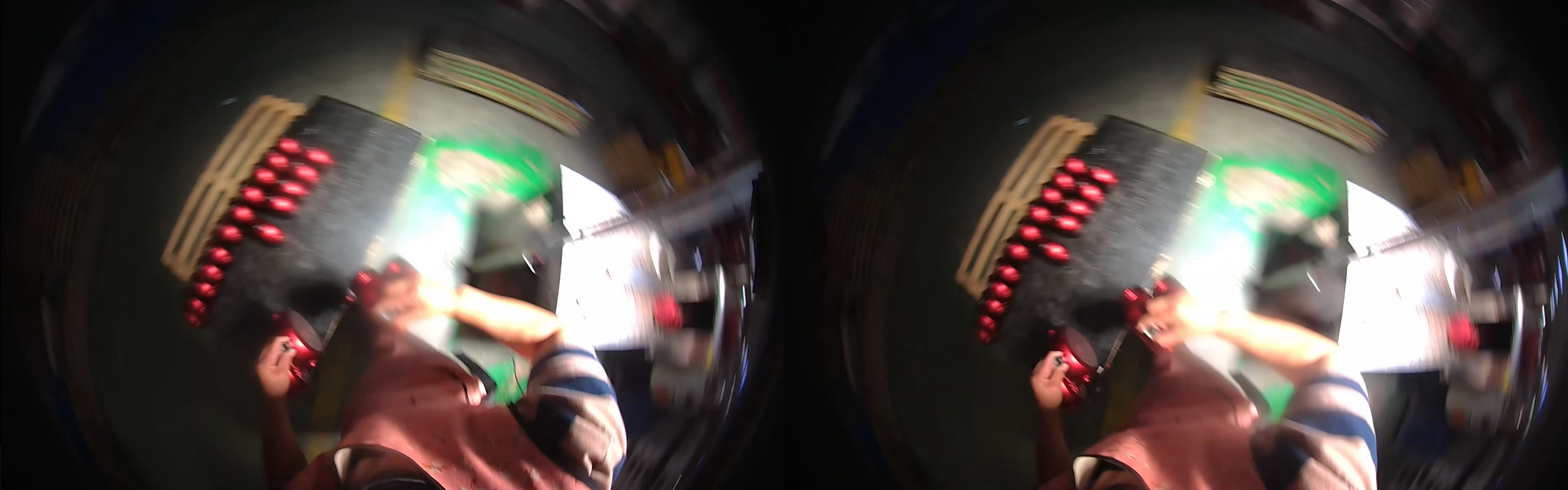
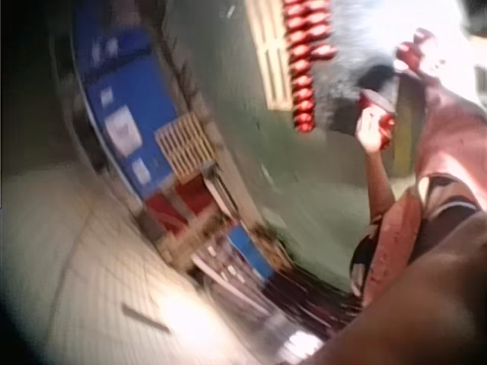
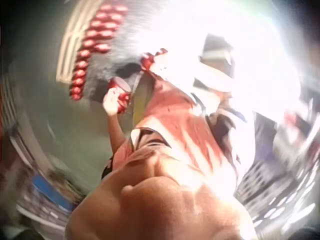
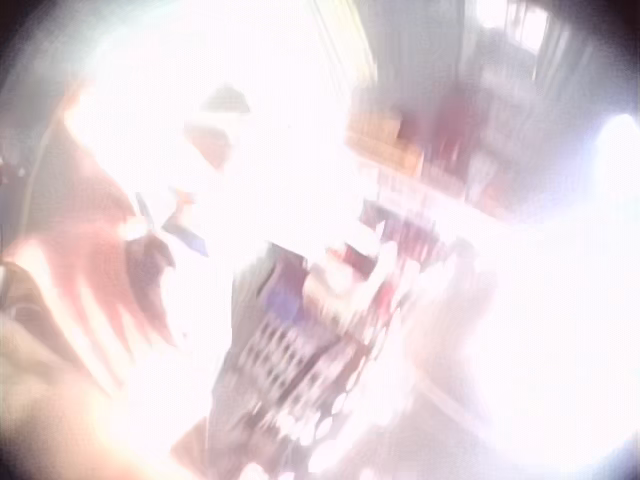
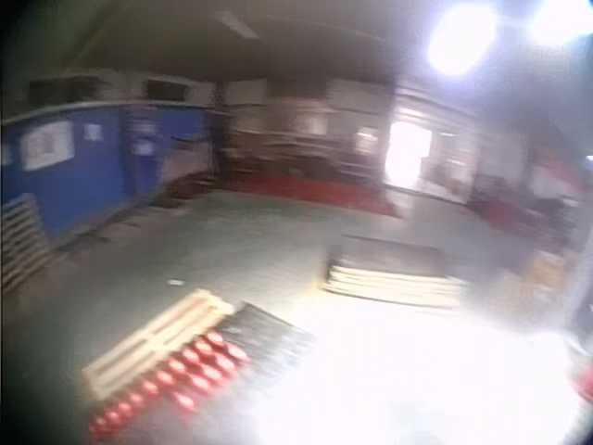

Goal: The person repeatedly picks up red plastic containers from a pallet and places them onto a conveyor belt. The containers are handled one at a time and arranged in rows on the belt.

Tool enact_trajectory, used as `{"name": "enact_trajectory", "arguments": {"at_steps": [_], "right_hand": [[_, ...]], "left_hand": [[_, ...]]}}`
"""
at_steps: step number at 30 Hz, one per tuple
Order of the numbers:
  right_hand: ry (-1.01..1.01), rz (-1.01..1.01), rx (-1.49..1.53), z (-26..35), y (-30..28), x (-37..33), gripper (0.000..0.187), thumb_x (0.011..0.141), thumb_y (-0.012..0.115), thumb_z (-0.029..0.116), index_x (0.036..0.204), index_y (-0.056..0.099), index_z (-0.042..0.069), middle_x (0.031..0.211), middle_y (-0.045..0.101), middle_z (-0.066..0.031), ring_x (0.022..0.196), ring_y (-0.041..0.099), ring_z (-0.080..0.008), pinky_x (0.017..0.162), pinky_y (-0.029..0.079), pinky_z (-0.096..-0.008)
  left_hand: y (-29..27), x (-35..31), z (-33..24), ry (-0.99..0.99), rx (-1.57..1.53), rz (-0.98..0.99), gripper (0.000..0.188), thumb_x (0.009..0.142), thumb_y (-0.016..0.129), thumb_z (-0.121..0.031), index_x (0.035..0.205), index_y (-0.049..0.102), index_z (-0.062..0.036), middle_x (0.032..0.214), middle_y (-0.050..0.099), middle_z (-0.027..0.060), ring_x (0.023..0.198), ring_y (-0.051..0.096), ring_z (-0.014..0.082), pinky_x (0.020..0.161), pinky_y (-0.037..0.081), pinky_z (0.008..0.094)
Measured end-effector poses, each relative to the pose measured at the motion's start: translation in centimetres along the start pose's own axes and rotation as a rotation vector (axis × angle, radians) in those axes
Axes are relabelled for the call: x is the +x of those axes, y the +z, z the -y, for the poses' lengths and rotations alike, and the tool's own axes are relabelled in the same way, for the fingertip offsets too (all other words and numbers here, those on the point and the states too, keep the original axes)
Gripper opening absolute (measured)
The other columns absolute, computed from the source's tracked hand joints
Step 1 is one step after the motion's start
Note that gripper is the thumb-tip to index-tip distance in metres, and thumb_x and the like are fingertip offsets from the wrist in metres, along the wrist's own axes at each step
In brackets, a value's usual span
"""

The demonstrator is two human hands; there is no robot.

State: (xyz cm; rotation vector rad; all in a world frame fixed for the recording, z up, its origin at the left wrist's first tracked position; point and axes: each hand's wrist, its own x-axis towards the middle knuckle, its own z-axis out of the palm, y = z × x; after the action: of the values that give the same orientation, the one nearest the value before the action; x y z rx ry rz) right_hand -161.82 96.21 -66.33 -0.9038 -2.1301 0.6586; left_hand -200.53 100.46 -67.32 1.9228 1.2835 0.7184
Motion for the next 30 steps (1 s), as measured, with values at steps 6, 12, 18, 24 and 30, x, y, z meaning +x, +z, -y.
{"name": "enact_trajectory", "arguments": {"at_steps": [6, 12, 18, 24, 30], "right_hand": [[0.329, -0.319, 0.174, 6.9, -3.2, -2.0, 0.032, 0.078, 0.070, 0.016, 0.109, 0.070, 0.007, 0.084, 0.059, -0.0075, 0.071, 0.060, -0.0195, 0.062, 0.050, -0.0311], [0.677, -0.538, 0.137, 17.9, 0.6, -18.6, 0.030, 0.074, 0.068, 0.014, 0.102, 0.071, 0.005, 0.086, 0.063, -0.0114, 0.078, 0.061, -0.0226, 0.072, 0.050, -0.0339], [1.229, -0.731, 0.064, 23.9, 0.7, -34.4, 0.034, 0.074, 0.070, 0.020, 0.105, 0.072, 0.007, 0.084, 0.062, -0.0116, 0.079, 0.061, -0.0229, 0.073, 0.050, -0.0342], [1.104, -1.168, -0.152, 25.8, -6.6, -50.1, 0.026, 0.070, 0.074, 0.010, 0.096, 0.074, 0.007, 0.073, 0.058, -0.0055, 0.065, 0.054, -0.0140, 0.062, 0.046, -0.0284], [0.929, -1.074, -0.404, 21.7, -19.6, -64.2, 0.029, 0.066, 0.072, 0.003, 0.094, 0.073, 0.006, 0.067, 0.053, -0.0035, 0.058, 0.048, -0.0108, 0.054, 0.041, -0.0268]], "left_hand": [[-0.4, 6.4, -3.7, 0.131, -0.094, 0.163, 0.027, 0.082, 0.062, 0.010, 0.107, 0.066, 0.0017, 0.081, 0.056, 0.0041, 0.069, 0.051, 0.0101, 0.060, 0.044, 0.0244], [4.5, 0.9, -10.8, 0.295, -0.091, 0.471, 0.025, 0.076, 0.067, 0.009, 0.100, 0.066, 0.0015, 0.074, 0.052, 0.0015, 0.067, 0.049, 0.0091, 0.062, 0.042, 0.0242], [15.4, -1.7, -20.7, 0.271, -0.072, 0.858, 0.023, 0.076, 0.070, 0.004, 0.098, 0.067, 0.0009, 0.073, 0.056, 0.0029, 0.065, 0.051, 0.0088, 0.061, 0.043, 0.0245], [31.9, -4.6, -31.5, 0.472, -0.178, 0.988, 0.026, 0.077, 0.072, 0.003, 0.102, 0.067, 0.0014, 0.077, 0.060, 0.0034, 0.069, 0.054, 0.0101, 0.065, 0.044, 0.0234], [51.9, -8.6, -44.5, 0.161, -0.247, 1.078, 0.023, 0.085, 0.070, 0.001, 0.107, 0.069, -0.0005, 0.086, 0.062, -0.0026, 0.076, 0.053, 0.0049, 0.069, 0.043, 0.0193]]}}
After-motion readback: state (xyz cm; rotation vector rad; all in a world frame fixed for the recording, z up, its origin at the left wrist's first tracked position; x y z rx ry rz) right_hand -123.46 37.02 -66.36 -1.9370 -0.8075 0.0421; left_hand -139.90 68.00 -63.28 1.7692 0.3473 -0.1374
